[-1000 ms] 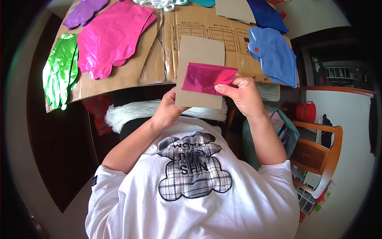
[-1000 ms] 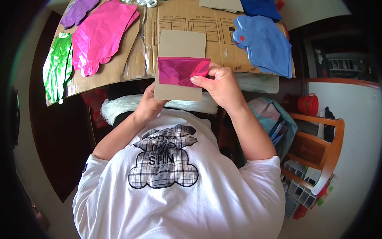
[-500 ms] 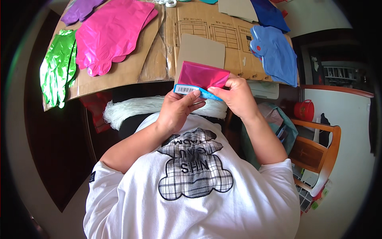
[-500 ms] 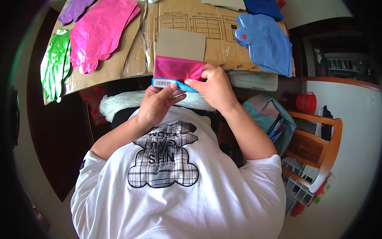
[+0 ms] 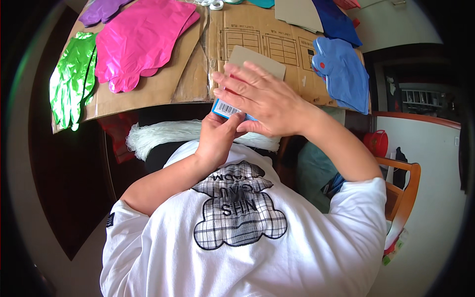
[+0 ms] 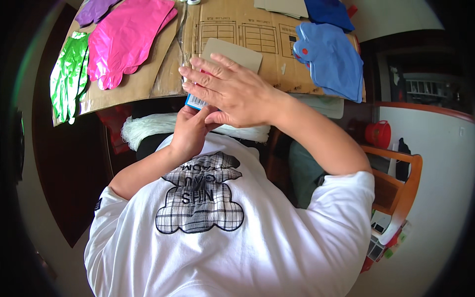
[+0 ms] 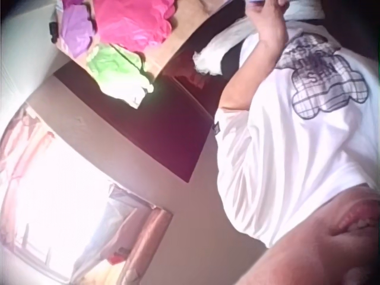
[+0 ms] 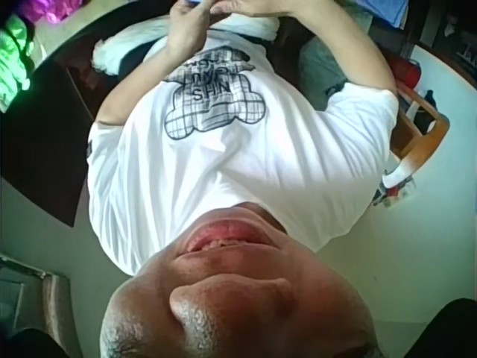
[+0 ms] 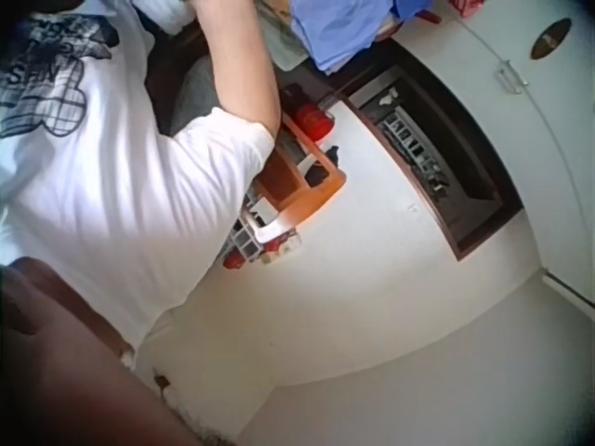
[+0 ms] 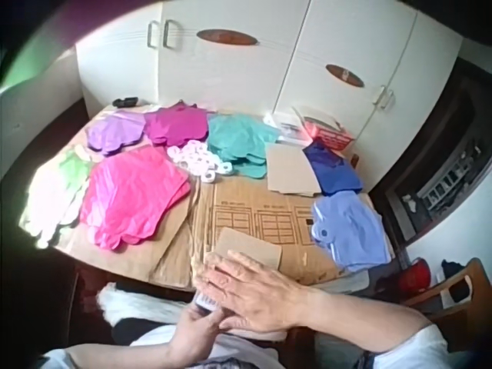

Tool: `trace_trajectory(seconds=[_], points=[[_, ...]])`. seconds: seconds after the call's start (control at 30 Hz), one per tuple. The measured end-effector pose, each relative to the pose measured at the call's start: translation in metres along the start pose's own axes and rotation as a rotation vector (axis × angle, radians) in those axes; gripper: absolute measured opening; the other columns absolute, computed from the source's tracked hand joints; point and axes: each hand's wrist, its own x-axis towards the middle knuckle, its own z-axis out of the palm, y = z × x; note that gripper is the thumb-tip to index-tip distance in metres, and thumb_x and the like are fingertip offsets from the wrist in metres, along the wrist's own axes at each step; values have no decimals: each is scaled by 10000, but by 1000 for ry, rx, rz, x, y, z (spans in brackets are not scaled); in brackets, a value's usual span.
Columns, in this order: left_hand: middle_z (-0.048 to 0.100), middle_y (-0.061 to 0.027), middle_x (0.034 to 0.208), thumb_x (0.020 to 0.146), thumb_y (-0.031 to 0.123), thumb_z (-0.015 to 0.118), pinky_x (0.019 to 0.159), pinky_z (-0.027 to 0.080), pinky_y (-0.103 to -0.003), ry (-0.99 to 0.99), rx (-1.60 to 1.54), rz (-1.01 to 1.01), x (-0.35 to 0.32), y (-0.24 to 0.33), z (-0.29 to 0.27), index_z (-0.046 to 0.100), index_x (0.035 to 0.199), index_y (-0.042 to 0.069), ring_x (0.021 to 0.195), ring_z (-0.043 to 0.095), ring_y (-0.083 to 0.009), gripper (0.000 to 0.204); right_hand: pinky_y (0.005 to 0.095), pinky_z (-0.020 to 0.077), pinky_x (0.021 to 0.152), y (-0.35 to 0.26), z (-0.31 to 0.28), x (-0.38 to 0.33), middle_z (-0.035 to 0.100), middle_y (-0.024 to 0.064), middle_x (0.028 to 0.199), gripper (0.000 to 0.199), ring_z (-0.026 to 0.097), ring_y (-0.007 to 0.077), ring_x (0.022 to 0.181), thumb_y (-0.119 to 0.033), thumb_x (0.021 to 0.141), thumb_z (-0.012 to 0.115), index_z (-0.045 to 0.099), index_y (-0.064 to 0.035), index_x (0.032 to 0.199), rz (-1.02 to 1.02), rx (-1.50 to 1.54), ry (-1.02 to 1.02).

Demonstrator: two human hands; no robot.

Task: Sorting various colored plastic components and packing them into cardboard and plastic sleeves on a workbench.

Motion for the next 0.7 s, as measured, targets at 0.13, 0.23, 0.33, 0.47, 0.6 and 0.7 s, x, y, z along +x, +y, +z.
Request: trace_trajectory(seconds=[0.13, 0.23, 0.33, 0.47, 0.6, 0.7], points=[[655, -73, 1107, 986, 139, 528, 844, 561, -364, 13, -43, -65, 2, 3, -4, 555, 1168, 42, 961, 675, -186, 209, 479, 146, 1195, 24, 35, 1, 242, 96, 1580, 857, 231, 272, 1456, -377, 812, 688, 260, -132, 1513, -31, 35, -141], [647, -69, 1117, 992, 137, 514, 855, 557, -384, -3, -125, -94, 1, 1, -5, 543, 1186, 51, 978, 667, -186, 214, 485, 133, 1196, 22, 37, 2, 203, 101, 1593, 861, 199, 267, 1468, -355, 816, 678, 240, -118, 1519, -31, 24, -171], [638, -64, 1126, 1001, 147, 502, 862, 558, -392, -22, -125, -83, 1, -2, -5, 535, 1206, 53, 996, 656, -179, 228, 487, 125, 1197, 23, 37, 2, 179, 111, 1599, 877, 179, 265, 1476, -322, 805, 681, 226, -98, 1521, -34, 37, -174], [637, -69, 1131, 1007, 147, 493, 865, 562, -399, 0, -91, -68, 1, -1, -1, 525, 1221, 45, 995, 656, -183, 239, 474, 105, 1201, 21, 34, 0, 172, 117, 1600, 854, 159, 243, 1481, -360, 827, 656, 239, -67, 1512, -30, 33, -183], [636, -81, 1142, 1012, 134, 475, 859, 566, -405, 10, -104, -47, 0, 2, 2, 509, 1236, 39, 995, 657, -193, 245, 467, 90, 1205, 22, 32, 1, 170, 112, 1601, 850, 147, 230, 1484, -363, 835, 660, 242, -65, 1512, -36, 52, -181], [632, -81, 1160, 1016, 128, 462, 860, 565, -410, -19, -126, -57, 1, 2, -1, 500, 1248, 52, 997, 659, -201, 247, 486, 109, 1201, 20, 30, 2, 173, 122, 1599, 878, 180, 267, 1475, -321, 818, 680, 216, -78, 1523, -38, 82, -187]])
